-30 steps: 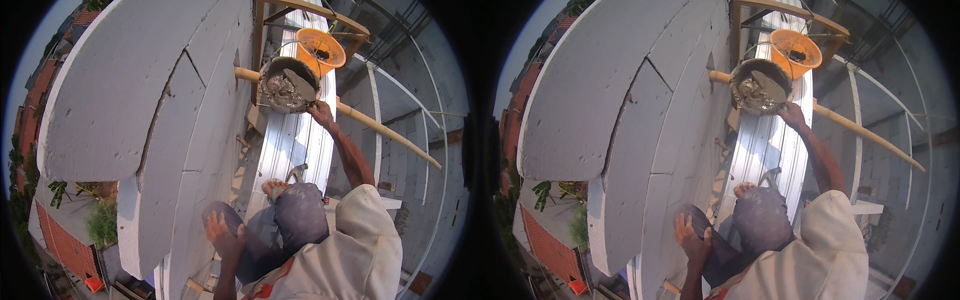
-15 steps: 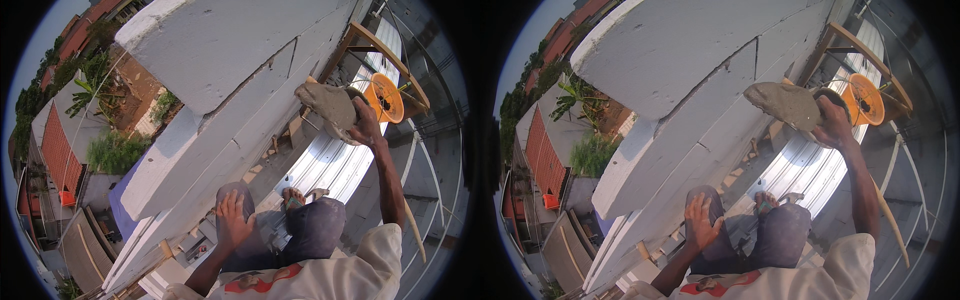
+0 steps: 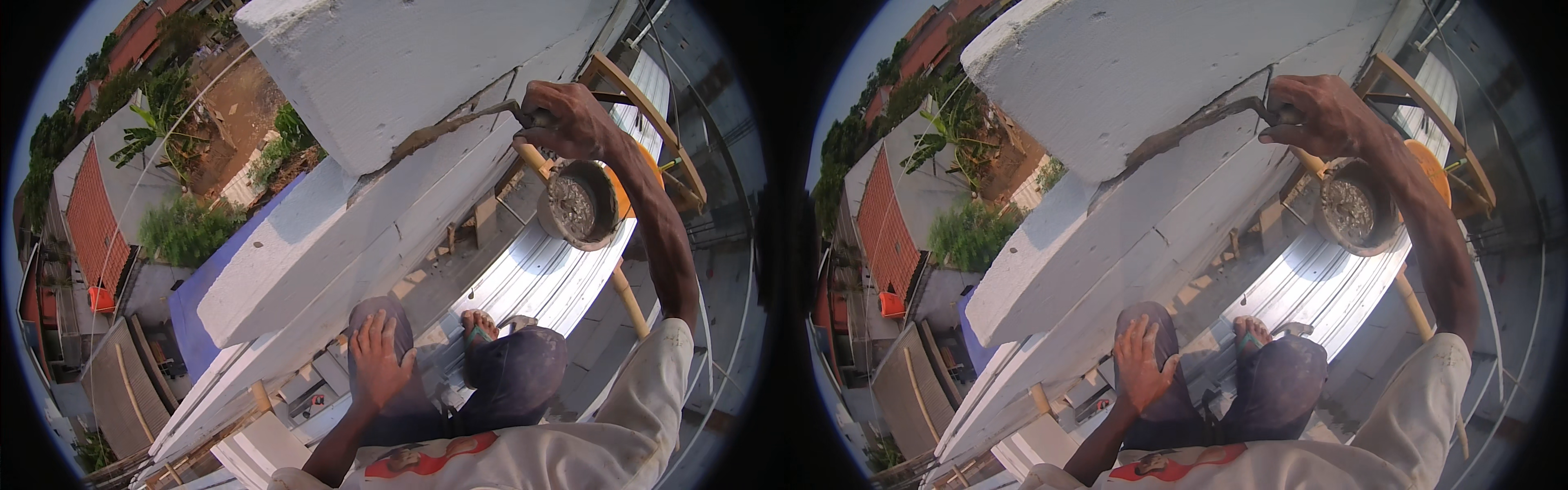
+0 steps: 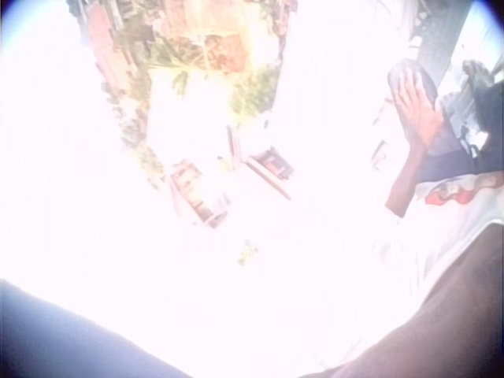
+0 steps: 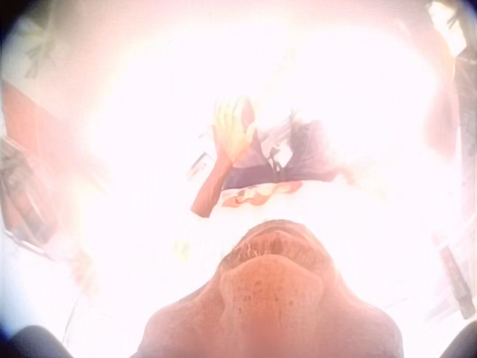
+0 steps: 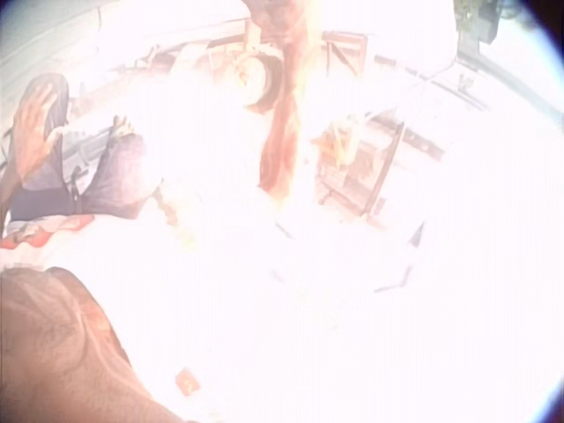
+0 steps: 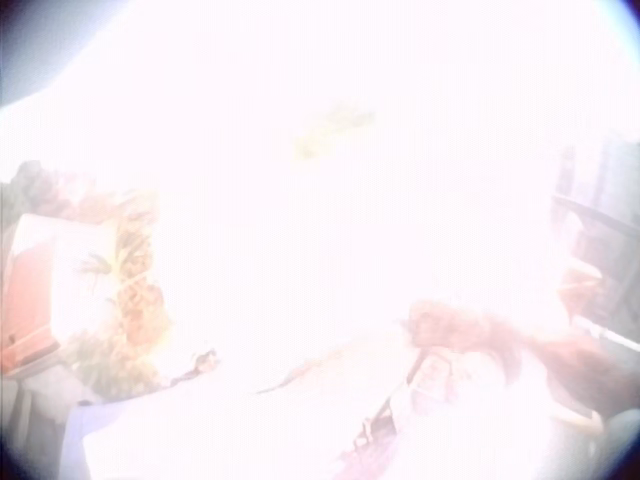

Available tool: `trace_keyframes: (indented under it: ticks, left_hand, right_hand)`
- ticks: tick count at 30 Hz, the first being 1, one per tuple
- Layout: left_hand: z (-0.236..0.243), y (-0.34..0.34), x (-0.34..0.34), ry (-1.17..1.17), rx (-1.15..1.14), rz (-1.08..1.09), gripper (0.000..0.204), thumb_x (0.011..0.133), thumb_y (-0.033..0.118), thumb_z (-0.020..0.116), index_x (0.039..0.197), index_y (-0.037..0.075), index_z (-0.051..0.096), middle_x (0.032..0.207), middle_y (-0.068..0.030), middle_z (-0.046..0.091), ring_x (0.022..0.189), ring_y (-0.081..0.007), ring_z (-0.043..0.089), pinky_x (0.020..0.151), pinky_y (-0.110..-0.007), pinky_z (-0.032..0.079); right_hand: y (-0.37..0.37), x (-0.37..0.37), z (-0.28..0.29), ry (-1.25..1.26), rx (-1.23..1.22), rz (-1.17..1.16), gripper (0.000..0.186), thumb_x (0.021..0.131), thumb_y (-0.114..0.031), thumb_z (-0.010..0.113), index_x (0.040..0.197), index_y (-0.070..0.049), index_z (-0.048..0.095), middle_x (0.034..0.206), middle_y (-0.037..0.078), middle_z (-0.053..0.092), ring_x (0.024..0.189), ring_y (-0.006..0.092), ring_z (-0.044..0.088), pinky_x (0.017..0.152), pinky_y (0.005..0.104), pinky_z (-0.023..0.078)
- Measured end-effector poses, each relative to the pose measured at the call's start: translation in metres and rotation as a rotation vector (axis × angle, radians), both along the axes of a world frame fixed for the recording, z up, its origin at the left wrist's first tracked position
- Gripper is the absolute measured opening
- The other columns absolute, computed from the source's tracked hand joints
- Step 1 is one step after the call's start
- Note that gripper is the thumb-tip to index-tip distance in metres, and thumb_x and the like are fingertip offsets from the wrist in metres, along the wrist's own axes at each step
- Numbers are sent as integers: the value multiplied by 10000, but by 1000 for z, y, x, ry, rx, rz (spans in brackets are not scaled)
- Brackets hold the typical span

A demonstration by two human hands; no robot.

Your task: The person places a white concrete block onto a wall, aligns it, and taps it into position with a hammer. They then scoop mortar from a bucket with a trowel and apply it to the joints between the blocks, smoothing the surface.

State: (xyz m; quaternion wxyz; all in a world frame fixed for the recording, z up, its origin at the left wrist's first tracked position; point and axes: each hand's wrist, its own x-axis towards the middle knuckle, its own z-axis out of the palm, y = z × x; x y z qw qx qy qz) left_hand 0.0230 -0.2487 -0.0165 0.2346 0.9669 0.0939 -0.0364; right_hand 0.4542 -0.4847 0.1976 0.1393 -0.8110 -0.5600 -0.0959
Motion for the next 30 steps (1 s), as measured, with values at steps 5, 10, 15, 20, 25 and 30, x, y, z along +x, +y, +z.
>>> trace_keyframes:
  ticks: [5,10,15,20,25,30]
  left_hand:
    - [-3,2,-3,-1,-6,12,789,855,327,821,1500,28,479,1667,-181,341,1554,-410,277,1248,-636,188]
    - [2,3,-1,-28,-1,12,769,849,325,810,1487,33,495,1649,-177,376,1539,-392,309,1236,-613,209]
    - [8,5,-1,-10,39,0,777,858,342,803,1496,30,487,1646,-173,387,1533,-381,324,1233,-614,221]
    - [8,4,1,-26,54,-37,813,823,285,847,1489,4,475,1633,-211,360,1505,-447,325,1205,-618,256]
    - [2,6,-1,-33,58,-44,833,805,289,858,1489,5,475,1611,-208,373,1490,-452,339,1187,-635,276]
    - [4,6,2,-18,73,-37,840,807,300,856,1494,8,470,1600,-211,382,1486,-451,344,1178,-637,282]
  right_hand:
    - [1,7,-4,-43,150,53,305,889,-255,851,994,-50,652,846,71,675,717,234,695,646,386,576]
    - [-12,-7,-21,17,254,-22,299,909,-177,826,1081,-18,639,931,102,654,809,248,684,696,387,576]
    - [-16,7,-87,168,410,-57,295,951,-143,784,1150,-4,616,1005,123,634,883,276,663,761,411,568]
    - [11,8,-146,272,481,-94,266,1005,-165,727,1186,-7,614,1011,140,630,875,296,646,777,435,537]
    - [20,-16,-197,469,576,-205,217,1044,-174,682,1162,0,630,927,127,597,824,257,606,757,388,507]
    - [-5,-62,-229,905,806,-308,306,1124,-315,563,1096,-21,641,766,15,570,665,107,526,618,279,448]
